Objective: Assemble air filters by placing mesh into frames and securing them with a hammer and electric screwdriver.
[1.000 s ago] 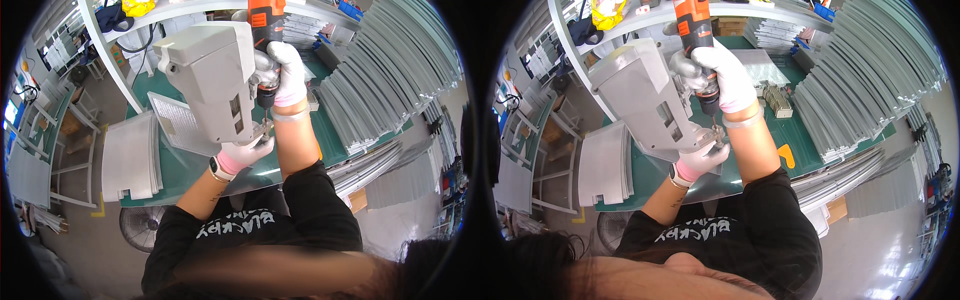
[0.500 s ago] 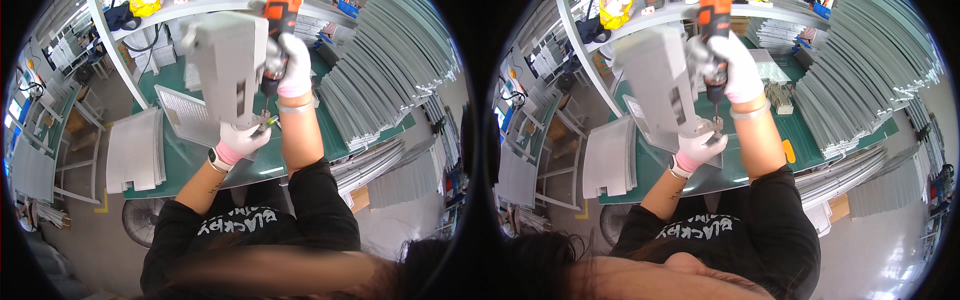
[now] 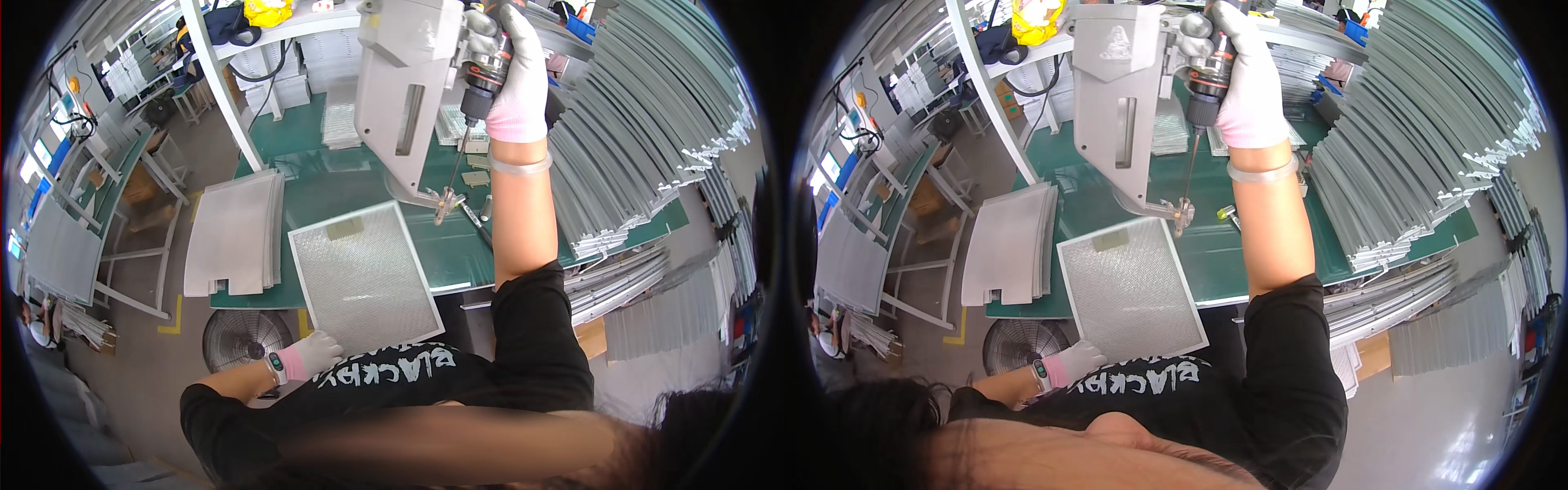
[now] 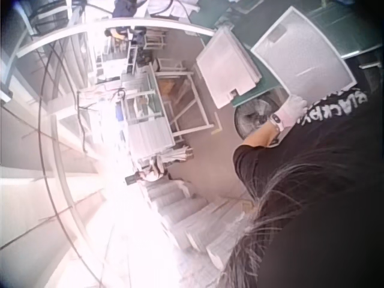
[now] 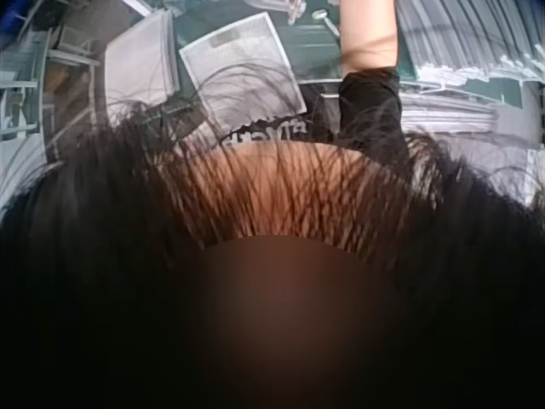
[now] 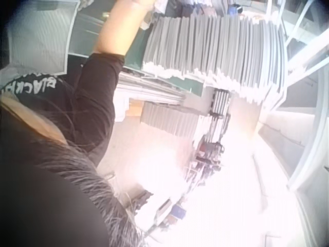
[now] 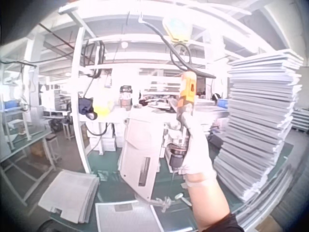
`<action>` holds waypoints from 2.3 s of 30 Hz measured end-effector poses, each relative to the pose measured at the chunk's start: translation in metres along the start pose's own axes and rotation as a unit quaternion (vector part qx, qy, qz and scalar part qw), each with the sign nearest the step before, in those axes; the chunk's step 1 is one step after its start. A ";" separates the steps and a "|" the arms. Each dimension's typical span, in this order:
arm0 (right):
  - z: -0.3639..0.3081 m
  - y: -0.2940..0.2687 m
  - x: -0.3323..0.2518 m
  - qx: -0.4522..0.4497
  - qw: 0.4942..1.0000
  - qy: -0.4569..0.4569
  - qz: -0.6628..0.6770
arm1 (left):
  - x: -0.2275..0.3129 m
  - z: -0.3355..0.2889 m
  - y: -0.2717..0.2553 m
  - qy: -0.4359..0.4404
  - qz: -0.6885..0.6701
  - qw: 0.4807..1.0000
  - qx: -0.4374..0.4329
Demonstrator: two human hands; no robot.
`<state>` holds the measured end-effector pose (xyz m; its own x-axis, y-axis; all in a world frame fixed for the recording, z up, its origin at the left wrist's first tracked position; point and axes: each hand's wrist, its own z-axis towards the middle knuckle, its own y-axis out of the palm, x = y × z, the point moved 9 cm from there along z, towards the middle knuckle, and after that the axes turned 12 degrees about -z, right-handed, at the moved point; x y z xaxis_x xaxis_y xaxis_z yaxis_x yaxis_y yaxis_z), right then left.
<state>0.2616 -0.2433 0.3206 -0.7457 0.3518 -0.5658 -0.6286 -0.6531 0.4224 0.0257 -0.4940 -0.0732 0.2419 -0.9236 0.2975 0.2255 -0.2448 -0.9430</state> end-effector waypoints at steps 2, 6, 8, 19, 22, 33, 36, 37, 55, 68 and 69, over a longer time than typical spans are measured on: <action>-0.001 0.008 0.000 -0.006 1.000 0.005 0.005 | -0.007 0.016 -0.023 -0.013 -0.053 0.998 -0.022; -0.021 0.026 0.011 0.048 0.998 0.025 -0.043 | -0.029 0.055 -0.188 -0.129 -0.057 0.902 0.408; -0.032 0.021 0.018 0.056 0.994 0.021 -0.095 | -0.056 0.097 -0.214 -0.017 -0.367 0.804 0.467; -0.106 -0.013 0.045 0.179 0.966 0.034 -0.183 | -0.099 0.164 -0.187 -0.021 -0.605 0.554 0.572; -0.100 -0.014 0.032 0.152 0.968 0.013 -0.201 | -0.078 0.166 -0.207 0.000 -0.551 0.625 0.554; -0.099 0.011 0.045 0.120 0.984 0.005 -0.132 | -0.073 0.167 -0.240 0.002 -0.587 0.655 0.476; -0.092 0.002 0.037 0.161 0.979 0.004 -0.126 | -0.062 0.160 -0.242 0.029 -0.580 0.632 0.513; -0.088 -0.009 0.028 0.198 0.971 0.008 -0.133 | -0.064 0.154 -0.237 0.031 -0.580 0.632 0.513; -0.089 0.028 0.047 0.145 0.981 0.029 -0.123 | -0.017 0.111 -0.166 -0.168 0.057 0.936 0.304; -0.119 0.032 0.084 0.094 0.986 0.047 -0.128 | -0.014 0.097 -0.163 -0.243 0.015 0.901 0.359; -0.118 0.032 0.084 0.093 0.986 0.048 -0.128 | -0.015 0.097 -0.163 -0.243 0.015 0.901 0.359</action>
<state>0.2051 -0.3133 0.2028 -0.5383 0.4188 -0.7313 -0.8302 -0.4127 0.3748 0.0767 -0.4120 0.0908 0.6032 -0.6454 0.4686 0.7226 0.1936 -0.6636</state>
